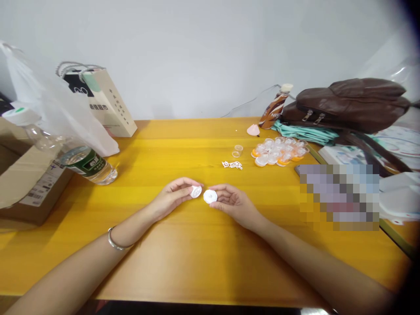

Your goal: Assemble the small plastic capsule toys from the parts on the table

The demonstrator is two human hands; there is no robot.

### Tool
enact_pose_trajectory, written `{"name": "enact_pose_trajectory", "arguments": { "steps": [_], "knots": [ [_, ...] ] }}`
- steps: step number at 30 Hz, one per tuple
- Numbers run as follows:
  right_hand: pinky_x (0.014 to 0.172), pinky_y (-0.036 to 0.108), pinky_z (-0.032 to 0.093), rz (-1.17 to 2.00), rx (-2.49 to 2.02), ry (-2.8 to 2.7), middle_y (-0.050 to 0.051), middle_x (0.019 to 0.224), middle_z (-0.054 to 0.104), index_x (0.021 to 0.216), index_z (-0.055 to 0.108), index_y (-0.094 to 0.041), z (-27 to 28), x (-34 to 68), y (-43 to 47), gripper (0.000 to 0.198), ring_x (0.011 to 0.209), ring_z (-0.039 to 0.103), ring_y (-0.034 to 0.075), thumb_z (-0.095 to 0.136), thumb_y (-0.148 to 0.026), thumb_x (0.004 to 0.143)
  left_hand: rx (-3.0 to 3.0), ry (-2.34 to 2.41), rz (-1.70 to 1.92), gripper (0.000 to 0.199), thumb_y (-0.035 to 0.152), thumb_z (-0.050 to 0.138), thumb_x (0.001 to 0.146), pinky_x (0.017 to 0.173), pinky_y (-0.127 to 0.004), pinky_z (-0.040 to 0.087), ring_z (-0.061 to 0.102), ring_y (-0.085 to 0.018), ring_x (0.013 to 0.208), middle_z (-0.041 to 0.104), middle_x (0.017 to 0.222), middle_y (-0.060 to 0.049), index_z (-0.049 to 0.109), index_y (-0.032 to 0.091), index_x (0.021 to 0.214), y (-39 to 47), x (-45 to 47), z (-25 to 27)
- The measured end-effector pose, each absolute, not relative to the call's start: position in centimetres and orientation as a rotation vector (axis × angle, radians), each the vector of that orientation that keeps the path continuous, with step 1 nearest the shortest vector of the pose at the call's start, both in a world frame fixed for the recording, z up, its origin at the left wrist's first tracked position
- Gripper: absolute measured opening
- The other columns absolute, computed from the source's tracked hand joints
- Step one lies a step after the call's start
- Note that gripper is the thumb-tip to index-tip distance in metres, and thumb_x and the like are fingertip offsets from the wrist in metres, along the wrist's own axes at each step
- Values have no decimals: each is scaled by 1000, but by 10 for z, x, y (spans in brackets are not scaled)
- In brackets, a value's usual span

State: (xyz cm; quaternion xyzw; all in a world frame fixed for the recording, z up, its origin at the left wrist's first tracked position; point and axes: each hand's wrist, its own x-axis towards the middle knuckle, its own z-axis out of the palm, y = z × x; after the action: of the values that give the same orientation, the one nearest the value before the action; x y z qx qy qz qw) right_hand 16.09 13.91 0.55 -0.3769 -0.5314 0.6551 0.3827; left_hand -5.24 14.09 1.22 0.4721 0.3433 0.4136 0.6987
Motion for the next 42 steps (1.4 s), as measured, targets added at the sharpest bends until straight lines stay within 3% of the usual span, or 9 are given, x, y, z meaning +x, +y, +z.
{"name": "enact_pose_trajectory", "arguments": {
  "steps": [13, 27, 42],
  "knots": [
    [81, 31, 50, 1651, -964, -1380, 0, 85, 69, 94, 61, -20, 6, 161, 138, 35, 74, 63, 11, 74, -25, 63, 1017, 751, 915, 19, 23, 60, 81, 95, -34, 43, 56, -20, 107, 63, 110, -8, 63, 16, 98, 142, -51, 14],
    [83, 31, 49, 1652, -967, -1389, 0, 86, 69, 96, 62, -21, 6, 161, 138, 35, 76, 63, 12, 74, -25, 64, 1014, 781, 904, 22, 25, 58, 83, 85, -26, 47, 57, -15, 95, 63, 101, -5, 65, 19, 103, 142, -53, 13],
    [83, 32, 51, 1648, -931, -1397, 1, 88, 69, 96, 62, -21, 3, 162, 139, 35, 78, 64, 12, 74, -25, 64, 1097, 728, 846, 28, 20, 61, 80, 92, -29, 43, 55, -16, 101, 61, 107, -5, 62, 21, 108, 140, -51, 14]
  ]
}}
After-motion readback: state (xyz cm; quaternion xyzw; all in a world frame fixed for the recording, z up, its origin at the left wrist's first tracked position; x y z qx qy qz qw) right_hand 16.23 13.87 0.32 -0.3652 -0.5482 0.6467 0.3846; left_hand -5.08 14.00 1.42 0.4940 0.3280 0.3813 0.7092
